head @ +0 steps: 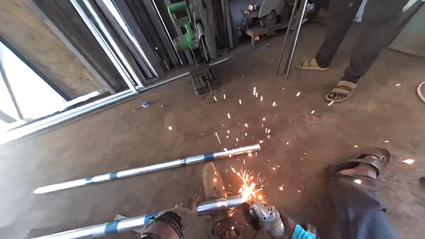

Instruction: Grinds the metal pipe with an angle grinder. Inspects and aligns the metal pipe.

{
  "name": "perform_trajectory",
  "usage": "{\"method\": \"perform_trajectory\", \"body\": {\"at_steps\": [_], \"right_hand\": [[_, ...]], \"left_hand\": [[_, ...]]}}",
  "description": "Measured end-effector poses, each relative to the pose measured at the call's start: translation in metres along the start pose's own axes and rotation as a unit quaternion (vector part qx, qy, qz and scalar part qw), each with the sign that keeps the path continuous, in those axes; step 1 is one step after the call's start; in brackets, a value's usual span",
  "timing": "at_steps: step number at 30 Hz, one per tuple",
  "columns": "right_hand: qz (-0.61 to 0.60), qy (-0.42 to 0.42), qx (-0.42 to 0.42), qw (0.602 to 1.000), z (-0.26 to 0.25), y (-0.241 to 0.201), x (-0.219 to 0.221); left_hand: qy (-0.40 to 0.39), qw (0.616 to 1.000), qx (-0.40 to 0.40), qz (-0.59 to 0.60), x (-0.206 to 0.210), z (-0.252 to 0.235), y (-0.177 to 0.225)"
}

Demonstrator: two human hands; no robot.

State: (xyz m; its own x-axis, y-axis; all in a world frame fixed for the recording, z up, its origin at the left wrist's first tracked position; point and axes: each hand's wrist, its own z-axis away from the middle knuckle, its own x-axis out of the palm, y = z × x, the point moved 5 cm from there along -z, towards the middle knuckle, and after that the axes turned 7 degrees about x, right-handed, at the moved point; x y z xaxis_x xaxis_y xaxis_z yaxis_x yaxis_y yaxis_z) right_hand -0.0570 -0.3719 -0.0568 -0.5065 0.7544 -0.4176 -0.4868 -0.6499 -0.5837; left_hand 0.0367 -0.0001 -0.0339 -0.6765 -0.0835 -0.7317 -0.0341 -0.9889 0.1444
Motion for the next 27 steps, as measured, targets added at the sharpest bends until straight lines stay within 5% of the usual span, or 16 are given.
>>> {"method": "perform_trajectory", "body": {"at_steps": [5,8,10,12,14,21,27], "right_hand": [[-0.021,-0.002,-0.019,1.000,-0.006,0.001,0.005],[-0.037,-0.014,-0.023,0.999,-0.002,0.003,0.003],[-0.031,-0.013,-0.003,0.999,-0.005,0.000,0.003],[-0.014,-0.010,0.022,1.000,-0.012,-0.001,0.005],[-0.010,-0.022,0.018,1.000,-0.014,0.000,0.004],[-0.001,-0.029,0.024,0.999,-0.008,-0.004,-0.004],[-0.050,-0.017,0.006,0.999,-0.005,0.004,0.009]], "left_hand": [[0.177,0.980,0.093,-0.021,0.032,-0.035,-0.037],[0.147,0.986,0.018,0.078,0.018,-0.018,-0.017],[0.326,0.940,0.085,0.047,0.042,-0.031,-0.038],[0.137,0.988,0.058,-0.038,0.027,-0.034,-0.036],[0.055,0.997,0.047,-0.035,0.006,-0.021,-0.015],[0.156,0.985,0.043,-0.058,0.024,-0.025,-0.030],[0.050,0.996,0.014,-0.071,0.001,-0.015,-0.008]]}}
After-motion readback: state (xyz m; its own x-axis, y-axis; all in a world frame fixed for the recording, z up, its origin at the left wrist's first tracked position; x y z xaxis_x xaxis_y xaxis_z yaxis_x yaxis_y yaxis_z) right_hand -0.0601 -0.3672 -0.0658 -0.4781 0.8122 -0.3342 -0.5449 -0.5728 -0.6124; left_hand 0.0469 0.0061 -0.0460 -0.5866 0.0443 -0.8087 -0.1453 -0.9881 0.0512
